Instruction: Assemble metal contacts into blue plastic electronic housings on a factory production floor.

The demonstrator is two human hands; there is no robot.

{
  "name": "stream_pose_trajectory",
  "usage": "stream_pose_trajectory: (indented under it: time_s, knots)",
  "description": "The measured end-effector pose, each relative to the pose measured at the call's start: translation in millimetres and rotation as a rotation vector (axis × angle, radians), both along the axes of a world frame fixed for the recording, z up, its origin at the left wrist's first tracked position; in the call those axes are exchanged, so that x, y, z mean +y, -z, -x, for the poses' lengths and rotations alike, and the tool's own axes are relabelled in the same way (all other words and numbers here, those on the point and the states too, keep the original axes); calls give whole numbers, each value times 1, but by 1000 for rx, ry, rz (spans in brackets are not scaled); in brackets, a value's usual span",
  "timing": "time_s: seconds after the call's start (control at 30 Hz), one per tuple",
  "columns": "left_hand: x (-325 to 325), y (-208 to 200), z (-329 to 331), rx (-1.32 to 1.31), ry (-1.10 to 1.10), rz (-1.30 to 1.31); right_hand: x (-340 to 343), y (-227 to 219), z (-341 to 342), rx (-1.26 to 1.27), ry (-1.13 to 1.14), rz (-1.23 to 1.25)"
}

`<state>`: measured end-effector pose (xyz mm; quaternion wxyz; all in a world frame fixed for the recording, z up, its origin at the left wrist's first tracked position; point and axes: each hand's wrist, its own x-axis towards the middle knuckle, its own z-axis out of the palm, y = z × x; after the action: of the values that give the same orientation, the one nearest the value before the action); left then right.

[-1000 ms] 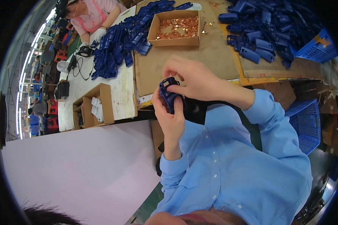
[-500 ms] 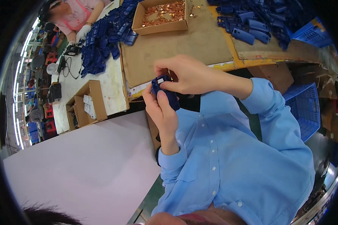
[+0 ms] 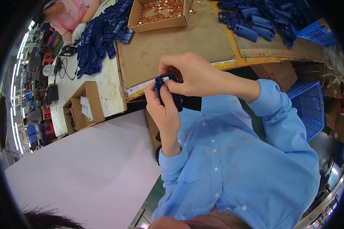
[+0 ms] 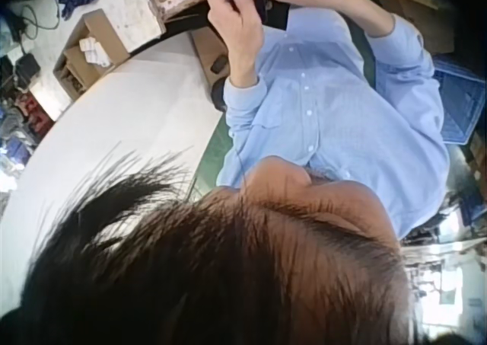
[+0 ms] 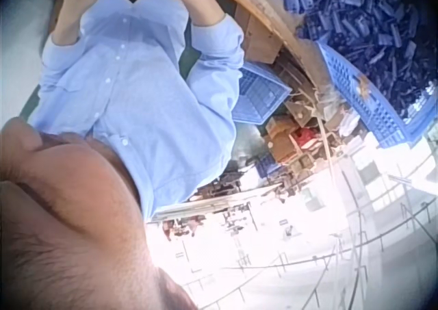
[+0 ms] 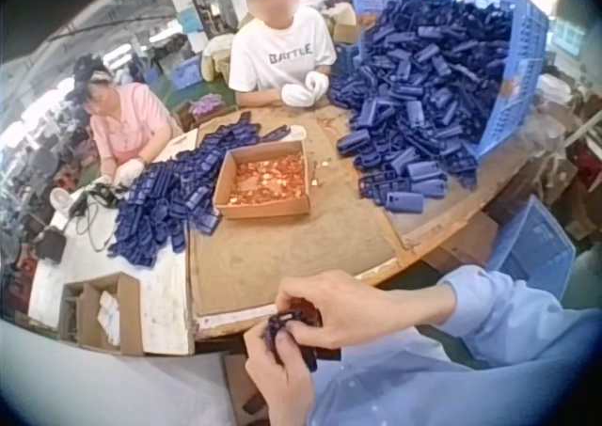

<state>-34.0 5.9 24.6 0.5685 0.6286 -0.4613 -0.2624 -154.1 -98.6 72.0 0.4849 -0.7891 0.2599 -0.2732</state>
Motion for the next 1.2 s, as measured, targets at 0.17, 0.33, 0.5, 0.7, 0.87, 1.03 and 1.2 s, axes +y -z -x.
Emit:
stream_pose_trajectory:
  time_s: [0.17,0.33,0.5,0.7,0.87,1.03,1.2]
  knots:
    - [1,-2,1,-8,19,10,-5,5,1,-40,-50,-62]
    - [0,-4,3,-7,19,20,-6,0,2,9,-65,-142]
    - [-2,-13,4,-2,39,-45,-9,6,4,39,-53,-56]
    - [-5,-2,-1,28,16,-31,-6,7,4,16,-20,-47]
    - [-4,-5,3,119,38,-99,-9,8,9,61,-15,-43]
    - [-5,1,2,18,47,0,-11,12,8,72,-65,-83]
    - [-4,5,1,-26,59,14,-12,12,7,54,-97,-28]
